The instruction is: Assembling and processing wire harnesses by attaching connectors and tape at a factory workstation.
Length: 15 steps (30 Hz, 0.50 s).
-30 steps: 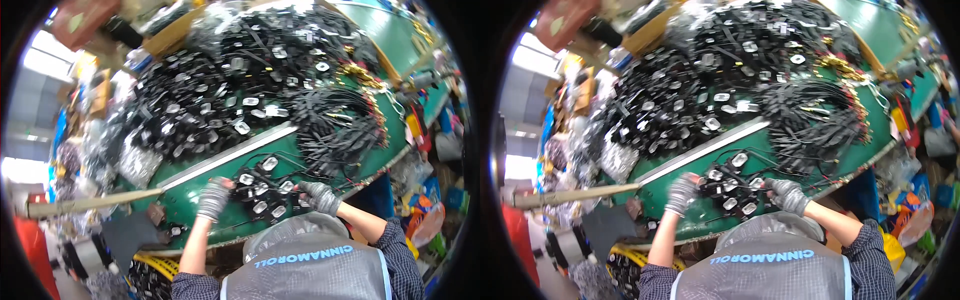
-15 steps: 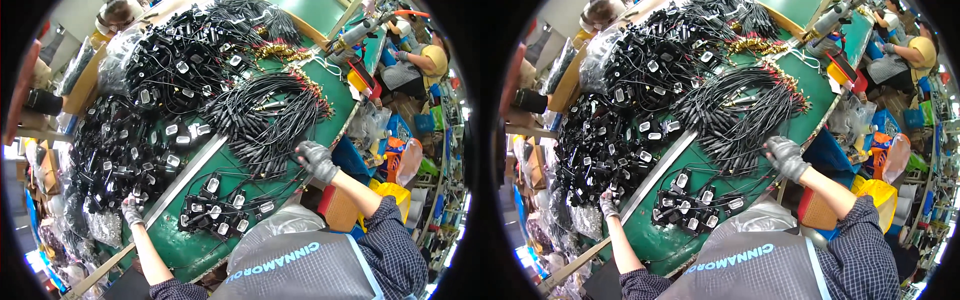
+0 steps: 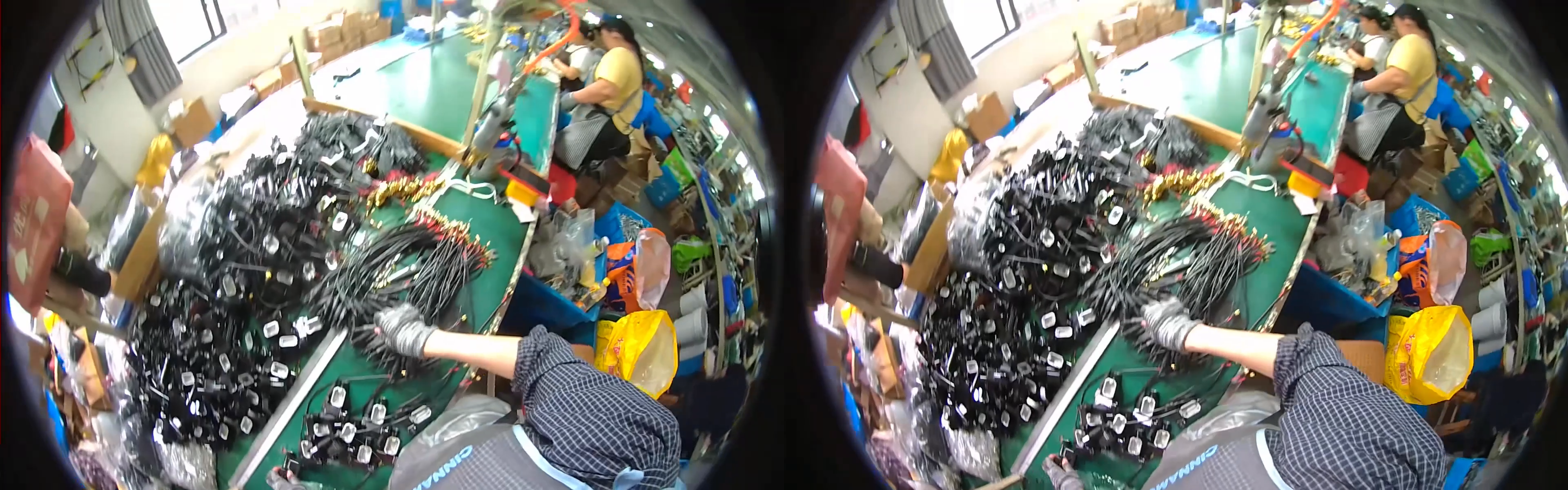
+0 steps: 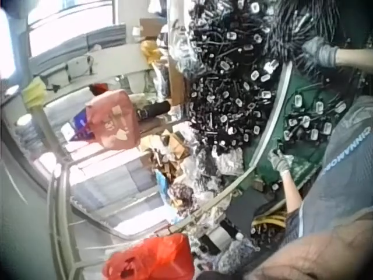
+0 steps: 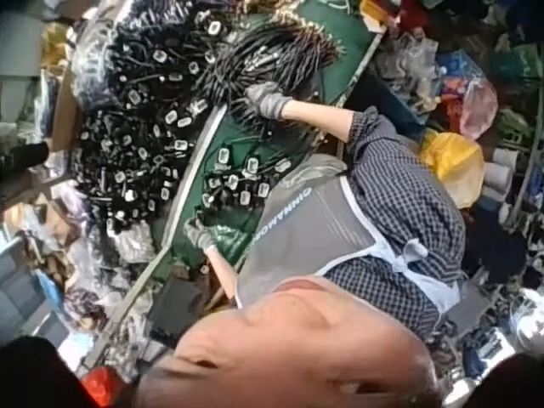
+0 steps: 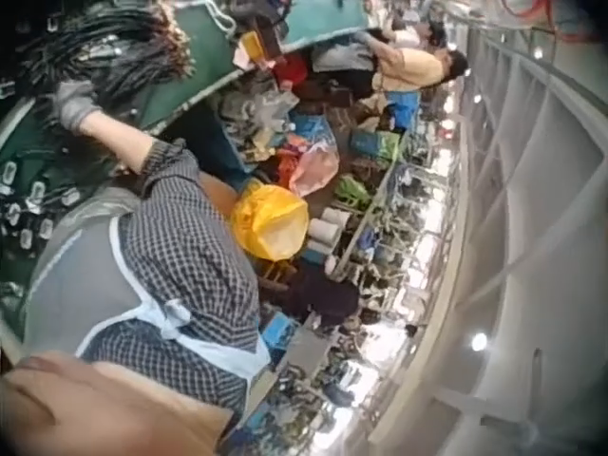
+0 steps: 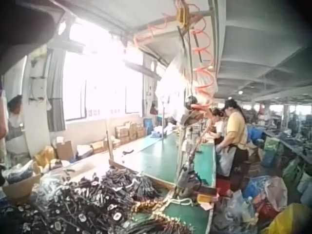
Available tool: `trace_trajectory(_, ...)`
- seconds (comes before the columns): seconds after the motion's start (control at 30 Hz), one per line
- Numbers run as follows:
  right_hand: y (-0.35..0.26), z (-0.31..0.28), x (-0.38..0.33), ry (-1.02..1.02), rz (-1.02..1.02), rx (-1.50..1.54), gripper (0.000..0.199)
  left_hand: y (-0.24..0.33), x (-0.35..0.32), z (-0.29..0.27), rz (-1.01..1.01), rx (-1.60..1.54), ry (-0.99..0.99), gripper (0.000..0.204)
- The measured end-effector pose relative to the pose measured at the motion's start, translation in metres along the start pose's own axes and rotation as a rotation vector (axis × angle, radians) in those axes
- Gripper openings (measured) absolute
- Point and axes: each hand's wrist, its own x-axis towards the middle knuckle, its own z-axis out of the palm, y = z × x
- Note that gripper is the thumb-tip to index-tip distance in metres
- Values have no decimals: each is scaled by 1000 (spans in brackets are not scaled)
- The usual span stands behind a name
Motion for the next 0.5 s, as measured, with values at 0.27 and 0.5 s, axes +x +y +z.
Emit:
trace_trajectory(0.27, -60, -144, -57, 367, -463, 557, 16, 87, 16, -47, 305, 89, 146, 20)
trace_trajectory(0.5, -84, -86, -90, 203, -738, 294, 16, 238, -44, -69, 499, -553, -583, 13)
